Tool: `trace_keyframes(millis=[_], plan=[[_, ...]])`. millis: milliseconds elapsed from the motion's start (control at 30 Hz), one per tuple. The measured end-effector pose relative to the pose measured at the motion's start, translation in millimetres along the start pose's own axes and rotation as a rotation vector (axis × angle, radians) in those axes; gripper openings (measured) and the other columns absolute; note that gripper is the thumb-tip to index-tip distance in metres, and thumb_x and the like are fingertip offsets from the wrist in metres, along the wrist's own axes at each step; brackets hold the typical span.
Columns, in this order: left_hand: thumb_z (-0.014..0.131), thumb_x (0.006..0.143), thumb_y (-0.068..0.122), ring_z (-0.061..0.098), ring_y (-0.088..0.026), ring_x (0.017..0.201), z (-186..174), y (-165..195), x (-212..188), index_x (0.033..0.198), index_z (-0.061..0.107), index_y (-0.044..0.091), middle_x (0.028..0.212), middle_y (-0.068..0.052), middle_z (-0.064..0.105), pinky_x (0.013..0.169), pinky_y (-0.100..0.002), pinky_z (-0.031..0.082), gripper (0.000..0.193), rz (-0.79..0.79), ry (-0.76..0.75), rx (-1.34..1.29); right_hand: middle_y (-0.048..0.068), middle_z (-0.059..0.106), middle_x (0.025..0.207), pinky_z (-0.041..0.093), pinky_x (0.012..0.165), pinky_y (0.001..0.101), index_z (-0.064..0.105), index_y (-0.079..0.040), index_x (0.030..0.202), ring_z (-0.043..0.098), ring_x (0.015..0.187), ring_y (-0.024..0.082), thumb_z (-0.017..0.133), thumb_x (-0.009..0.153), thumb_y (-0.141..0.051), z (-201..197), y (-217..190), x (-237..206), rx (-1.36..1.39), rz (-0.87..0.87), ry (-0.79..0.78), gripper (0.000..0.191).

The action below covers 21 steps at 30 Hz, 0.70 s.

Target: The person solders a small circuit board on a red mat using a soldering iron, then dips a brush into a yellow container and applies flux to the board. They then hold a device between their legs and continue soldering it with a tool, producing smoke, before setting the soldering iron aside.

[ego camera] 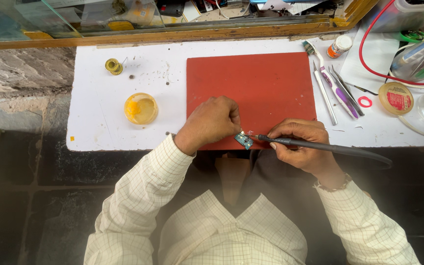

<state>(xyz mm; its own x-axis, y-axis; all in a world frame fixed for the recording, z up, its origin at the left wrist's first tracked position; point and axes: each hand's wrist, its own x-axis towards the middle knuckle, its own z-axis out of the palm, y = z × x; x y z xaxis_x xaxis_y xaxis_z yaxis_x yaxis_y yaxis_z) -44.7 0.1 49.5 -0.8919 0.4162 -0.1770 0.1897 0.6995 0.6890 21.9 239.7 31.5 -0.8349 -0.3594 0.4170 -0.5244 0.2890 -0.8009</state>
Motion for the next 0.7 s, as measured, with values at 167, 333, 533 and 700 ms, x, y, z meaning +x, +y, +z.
trace_keyframes(millis=[167,333,533,700], plan=[[0.072,0.07,0.01,0.071,-0.023,0.067,-0.4,0.8,1.3,0.072,0.071,0.006,0.07,-0.009,0.073,0.066,-0.037,0.056,0.004,0.007,0.006,-0.013,0.009,0.075,0.086,0.047,0.051,0.0192,0.071,0.001,0.092,0.064,0.063,0.007,0.071,0.077,0.007,-1.8,0.0,0.1,0.004,0.022,0.009,0.016],[0.072,0.07,0.011,0.071,-0.023,0.067,-0.1,0.6,1.1,0.072,0.071,0.006,0.07,-0.009,0.073,0.066,-0.037,0.056,0.005,-0.007,-0.004,-0.018,0.008,0.075,0.086,0.046,0.049,0.0186,0.071,0.001,0.092,0.063,0.061,0.007,0.071,0.077,0.007,-1.2,1.1,0.2,0.002,0.03,0.005,0.015],[0.071,0.071,0.01,0.071,-0.023,0.067,0.3,2.9,1.4,0.073,0.071,0.006,0.07,-0.009,0.073,0.067,-0.037,0.056,0.004,-0.013,-0.008,-0.005,0.008,0.074,0.086,0.047,0.05,0.0187,0.07,0.001,0.092,0.063,0.062,0.007,0.071,0.078,0.007,-2.9,0.5,-1.1,0.011,0.011,0.0,0.015],[0.071,0.071,0.01,0.071,-0.022,0.067,-0.7,2.9,1.7,0.072,0.071,0.006,0.07,-0.009,0.073,0.067,-0.037,0.056,0.004,-0.013,-0.007,-0.01,0.009,0.074,0.086,0.047,0.05,0.0189,0.071,0.001,0.092,0.063,0.062,0.007,0.071,0.077,0.006,-3.0,1.6,0.1,-0.007,-0.006,0.006,0.015]])
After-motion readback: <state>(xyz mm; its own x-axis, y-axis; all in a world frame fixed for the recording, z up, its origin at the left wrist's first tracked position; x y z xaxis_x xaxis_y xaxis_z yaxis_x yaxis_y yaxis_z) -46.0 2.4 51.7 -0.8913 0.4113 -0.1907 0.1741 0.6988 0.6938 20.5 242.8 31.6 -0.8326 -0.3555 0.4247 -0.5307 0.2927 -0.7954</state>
